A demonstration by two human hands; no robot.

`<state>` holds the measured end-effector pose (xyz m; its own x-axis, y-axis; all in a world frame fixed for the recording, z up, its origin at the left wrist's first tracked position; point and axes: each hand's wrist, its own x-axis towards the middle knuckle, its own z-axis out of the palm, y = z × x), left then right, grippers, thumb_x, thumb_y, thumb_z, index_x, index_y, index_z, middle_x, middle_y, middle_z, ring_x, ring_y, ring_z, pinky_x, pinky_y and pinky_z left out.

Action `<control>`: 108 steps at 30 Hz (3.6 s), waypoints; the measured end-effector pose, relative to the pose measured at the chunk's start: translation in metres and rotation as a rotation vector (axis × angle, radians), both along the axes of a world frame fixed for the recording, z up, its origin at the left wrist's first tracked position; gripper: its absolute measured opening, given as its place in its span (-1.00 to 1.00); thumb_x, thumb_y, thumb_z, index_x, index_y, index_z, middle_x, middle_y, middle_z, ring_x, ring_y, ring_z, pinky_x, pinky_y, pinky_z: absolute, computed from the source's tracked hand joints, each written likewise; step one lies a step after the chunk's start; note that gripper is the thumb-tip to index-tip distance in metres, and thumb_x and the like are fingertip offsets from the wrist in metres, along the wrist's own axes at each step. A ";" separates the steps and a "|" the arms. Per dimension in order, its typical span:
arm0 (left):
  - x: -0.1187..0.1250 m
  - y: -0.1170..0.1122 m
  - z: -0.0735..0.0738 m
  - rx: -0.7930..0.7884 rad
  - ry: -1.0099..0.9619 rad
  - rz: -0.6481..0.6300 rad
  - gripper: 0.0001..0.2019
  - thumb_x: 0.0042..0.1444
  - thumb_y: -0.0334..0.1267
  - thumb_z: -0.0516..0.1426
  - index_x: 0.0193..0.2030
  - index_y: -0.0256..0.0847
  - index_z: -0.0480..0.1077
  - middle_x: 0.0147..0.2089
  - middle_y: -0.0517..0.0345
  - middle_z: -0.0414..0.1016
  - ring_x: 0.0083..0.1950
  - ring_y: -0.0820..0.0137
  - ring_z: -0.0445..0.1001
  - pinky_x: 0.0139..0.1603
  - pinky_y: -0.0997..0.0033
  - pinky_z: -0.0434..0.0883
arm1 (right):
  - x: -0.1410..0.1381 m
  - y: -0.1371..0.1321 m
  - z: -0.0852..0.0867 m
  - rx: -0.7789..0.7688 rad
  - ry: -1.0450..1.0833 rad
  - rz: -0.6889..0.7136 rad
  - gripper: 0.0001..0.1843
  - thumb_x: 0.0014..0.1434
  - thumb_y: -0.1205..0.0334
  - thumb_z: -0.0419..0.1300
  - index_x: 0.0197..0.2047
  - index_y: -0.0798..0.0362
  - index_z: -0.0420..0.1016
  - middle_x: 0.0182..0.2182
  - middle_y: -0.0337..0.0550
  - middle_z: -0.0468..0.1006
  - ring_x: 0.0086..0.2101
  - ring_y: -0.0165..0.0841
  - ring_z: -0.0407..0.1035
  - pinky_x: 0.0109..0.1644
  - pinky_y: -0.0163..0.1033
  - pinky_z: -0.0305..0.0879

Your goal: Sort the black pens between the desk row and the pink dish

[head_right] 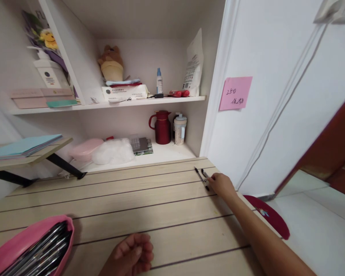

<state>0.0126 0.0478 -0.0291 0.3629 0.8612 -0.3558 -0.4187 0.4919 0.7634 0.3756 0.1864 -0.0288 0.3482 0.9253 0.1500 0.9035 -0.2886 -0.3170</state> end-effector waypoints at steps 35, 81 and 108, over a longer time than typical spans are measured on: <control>-0.001 0.002 0.002 0.005 0.005 -0.022 -0.75 -0.22 -0.25 0.30 -0.34 -0.27 0.46 -0.36 0.05 0.46 -0.38 0.42 0.42 -0.32 0.39 0.32 | 0.005 0.003 -0.014 0.034 -0.020 -0.010 -0.75 0.02 0.11 0.08 -0.49 0.07 0.49 -0.46 -0.04 0.57 -0.40 -0.25 0.41 -0.39 -0.30 0.15; -0.003 0.004 -0.008 0.004 -0.014 -0.047 -0.73 -0.22 -0.24 0.30 -0.32 -0.26 0.46 -0.36 0.06 0.45 -0.36 0.41 0.43 -0.31 0.39 0.33 | -0.018 -0.024 -0.008 -0.014 -0.097 0.000 -0.72 0.04 0.13 -0.01 -0.52 0.11 0.40 -0.47 0.07 0.53 -0.38 -0.18 0.42 -0.38 -0.25 0.14; 0.003 -0.003 0.002 0.091 0.070 0.046 -0.67 -0.24 -0.17 0.30 -0.31 -0.27 0.43 -0.36 0.05 0.46 -0.38 0.42 0.43 -0.31 0.38 0.35 | -0.054 -0.070 0.018 -0.091 -0.083 0.046 -0.74 0.05 0.09 -0.01 -0.48 0.07 0.36 -0.46 -0.02 0.52 -0.42 -0.25 0.39 -0.47 -0.29 0.01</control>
